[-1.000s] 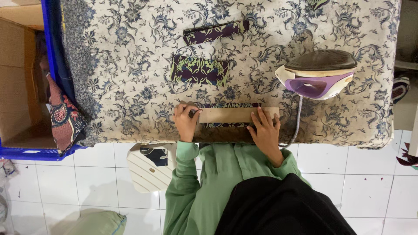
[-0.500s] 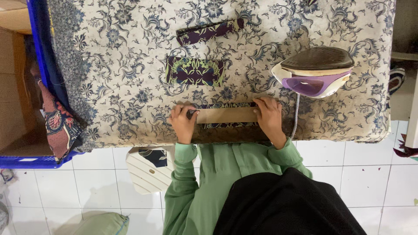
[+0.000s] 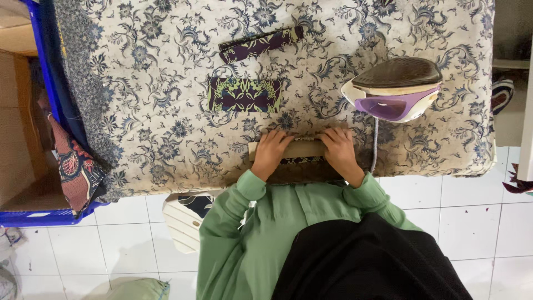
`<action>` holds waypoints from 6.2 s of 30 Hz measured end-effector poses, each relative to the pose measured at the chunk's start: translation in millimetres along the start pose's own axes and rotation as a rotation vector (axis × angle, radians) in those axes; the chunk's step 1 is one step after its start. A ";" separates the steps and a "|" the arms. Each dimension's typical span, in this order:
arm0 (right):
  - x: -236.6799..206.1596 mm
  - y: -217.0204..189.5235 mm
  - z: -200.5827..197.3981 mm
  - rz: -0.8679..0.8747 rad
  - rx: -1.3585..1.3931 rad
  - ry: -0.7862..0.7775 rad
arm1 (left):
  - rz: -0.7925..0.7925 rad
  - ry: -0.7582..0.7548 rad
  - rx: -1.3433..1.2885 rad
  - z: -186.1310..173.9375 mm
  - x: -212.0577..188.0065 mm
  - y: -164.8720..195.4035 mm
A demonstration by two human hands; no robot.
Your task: The person irons several small rectangular pieces of patterned fabric on a floral-patterned table. They use a purple and white iron and a wooden board to press the fabric flat, repeatedly folding and ironing each piece.
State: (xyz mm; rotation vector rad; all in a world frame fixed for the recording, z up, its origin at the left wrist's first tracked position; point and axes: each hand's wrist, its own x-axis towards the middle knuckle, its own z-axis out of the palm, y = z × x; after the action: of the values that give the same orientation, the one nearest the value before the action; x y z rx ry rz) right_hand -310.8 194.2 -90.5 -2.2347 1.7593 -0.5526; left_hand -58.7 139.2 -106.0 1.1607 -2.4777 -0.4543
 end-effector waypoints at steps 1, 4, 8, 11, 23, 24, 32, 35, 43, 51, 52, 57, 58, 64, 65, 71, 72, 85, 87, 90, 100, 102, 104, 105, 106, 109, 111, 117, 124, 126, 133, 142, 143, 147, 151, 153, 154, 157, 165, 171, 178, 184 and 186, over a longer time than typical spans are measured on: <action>-0.6 0.6 -0.3 0.032 0.024 0.031 | 0.013 0.035 0.017 -0.1 -1.8 -2.0; 0.6 3.1 -0.8 0.109 0.082 0.093 | -0.082 0.039 -0.205 -7.7 -5.3 -12.1; 3.2 6.3 -2.6 0.140 0.075 0.088 | -0.170 -0.042 -0.287 -19.3 -0.3 -20.3; 4.4 7.2 -5.0 0.126 0.064 0.089 | -0.162 -0.045 -0.258 -25.0 2.1 -16.9; 8.2 5.8 -10.3 0.055 0.026 0.009 | -0.094 -0.031 -0.153 -13.2 -2.5 -7.0; 7.3 5.6 -9.8 0.049 0.021 -0.020 | -0.102 -0.017 -0.118 -8.9 -4.9 -4.2; -13.5 -3.0 -5.1 -0.122 -0.199 0.140 | -0.049 0.076 0.299 -2.5 -29.5 28.4; -21.8 -8.0 -5.5 -0.091 -0.209 0.149 | -0.065 0.090 0.345 -5.7 -32.2 32.8; -28.2 -16.5 -5.8 -0.016 -0.231 0.130 | -0.077 0.042 0.335 -4.3 -32.6 32.2; -38.3 13.6 -9.4 0.497 -0.155 0.106 | -0.066 -0.022 0.335 -2.8 -33.0 33.1; -37.8 25.4 -17.4 0.434 0.099 0.493 | -0.064 -0.014 0.370 -1.2 -33.4 33.2; -17.1 87.7 -66.7 0.383 0.536 0.618 | -0.083 -0.028 0.337 7.1 -39.5 33.0; -10.8 94.1 -73.5 0.375 0.530 0.553 | -0.081 -0.016 0.336 9.0 -39.4 32.9; 7.0 67.5 -118.4 0.274 0.705 0.454 | -0.094 -0.039 0.311 14.2 -39.9 33.3; 13.0 61.7 -130.2 0.284 0.488 0.342 | -0.098 -0.040 0.303 14.5 -40.0 33.3; 66.3 21.8 -140.5 -0.156 -0.102 -0.075 | -0.105 -0.012 0.242 15.8 -38.9 33.7; 71.1 14.9 -135.8 -0.156 -0.211 -0.123 | -0.106 -0.002 0.214 15.5 -39.0 32.7; 89.6 -27.4 -103.7 -0.148 -0.246 -0.373 | -0.164 0.103 0.116 0.1 -76.5 0.4; 94.5 -38.1 -95.7 -0.163 -0.177 -0.346 | -0.190 0.107 0.111 -5.7 -83.0 2.6; 102.2 -56.8 -83.4 -0.152 -0.210 -0.414 | -0.260 0.123 0.088 -21.2 -94.5 6.6; 117.2 -105.5 -41.1 -0.229 -0.075 -0.401 | 0.031 0.242 -0.071 -44.0 -92.4 38.9; 113.9 -94.0 -43.7 -0.227 -0.062 -0.352 | 0.052 0.227 -0.105 -42.1 -90.6 41.9; 107.0 -73.3 -54.1 -0.208 -0.076 -0.347 | 0.076 0.221 -0.112 -37.5 -87.1 42.7; 103.6 -59.3 -62.5 -0.195 -0.098 -0.363 | 0.090 0.227 -0.099 -33.6 -82.4 41.1; 100.2 -46.8 -69.7 -0.179 -0.121 -0.381 | 0.103 0.232 -0.088 -29.6 -77.6 39.8; 81.4 -11.0 -96.5 0.092 -0.215 -0.527 | 0.119 0.117 0.006 -16.2 -57.8 31.5; 61.8 7.9 -116.0 0.134 -0.203 -0.424 | 0.154 0.065 -0.042 -7.0 -41.7 24.7; 13.0 33.1 -144.7 0.333 -0.117 -0.466 | 0.226 -0.051 0.115 8.1 -23.8 21.4; -41.9 34.9 -191.5 0.245 0.135 -0.289 | 0.258 -0.079 0.223 10.1 -18.3 26.5; -52.4 33.3 -198.9 0.283 0.051 -0.362 | 0.245 -0.039 0.167 7.5 -20.0 29.3; -54.4 28.6 -187.6 0.227 -0.019 -0.530 | 0.234 0.000 0.395 10.2 -19.2 33.9; -32.7 -8.1 -137.9 0.206 -0.157 -0.474 | 0.156 0.007 0.275 18.4 -13.4 31.9; -31.6 -11.3 -136.1 0.174 -0.124 -0.426 | 0.159 0.008 0.287 18.2 -13.2 32.1; -30.0 -21.8 -131.5 0.157 -0.213 -0.477 | 0.139 -0.040 0.261 16.4 -14.5 32.0; -30.3 -25.1 -130.4 0.208 -0.139 -0.407 | 0.126 -0.006 0.228 15.5 -16.2 30.7; -31.5 -26.2 -130.0 0.181 -0.094 -0.412 | 0.118 0.026 0.206 15.8 -15.4 31.4; -32.2 -27.0 -129.9 0.179 -0.106 -0.412 | 0.111 0.045 0.197 15.7 -14.7 31.8; -35.4 -33.1 -127.3 0.212 -0.122 -0.421 | 0.103 -0.057 0.226 11.2 -14.8 30.7; -23.7 -52.3 -118.3 0.147 -0.140 -0.392 | -0.150 -0.075 0.122 -34.8 -46.5 -10.1; -3.0 -77.5 -112.6 0.131 -0.138 -0.439 | -0.227 0.000 0.049 -42.8 -53.4 -16.0; 13.4 -102.0 -92.3 0.025 -0.148 -0.428 | -0.251 0.012 -0.024 -47.3 -59.8 -29.1; 14.3 -114.9 -71.9 -0.032 -0.178 -0.381 | -0.200 0.091 0.022 -34.7 -68.4 -34.6; 16.8 -119.2 -67.9 -0.016 -0.179 -0.403 | -0.367 0.134 -0.097 -42.0 -73.0 -40.2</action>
State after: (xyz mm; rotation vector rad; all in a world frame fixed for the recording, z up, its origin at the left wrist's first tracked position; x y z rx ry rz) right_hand -232.6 209.8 22.3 -2.2749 1.6322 0.0596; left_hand 30.4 166.2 -100.2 1.5557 -2.1086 -0.5673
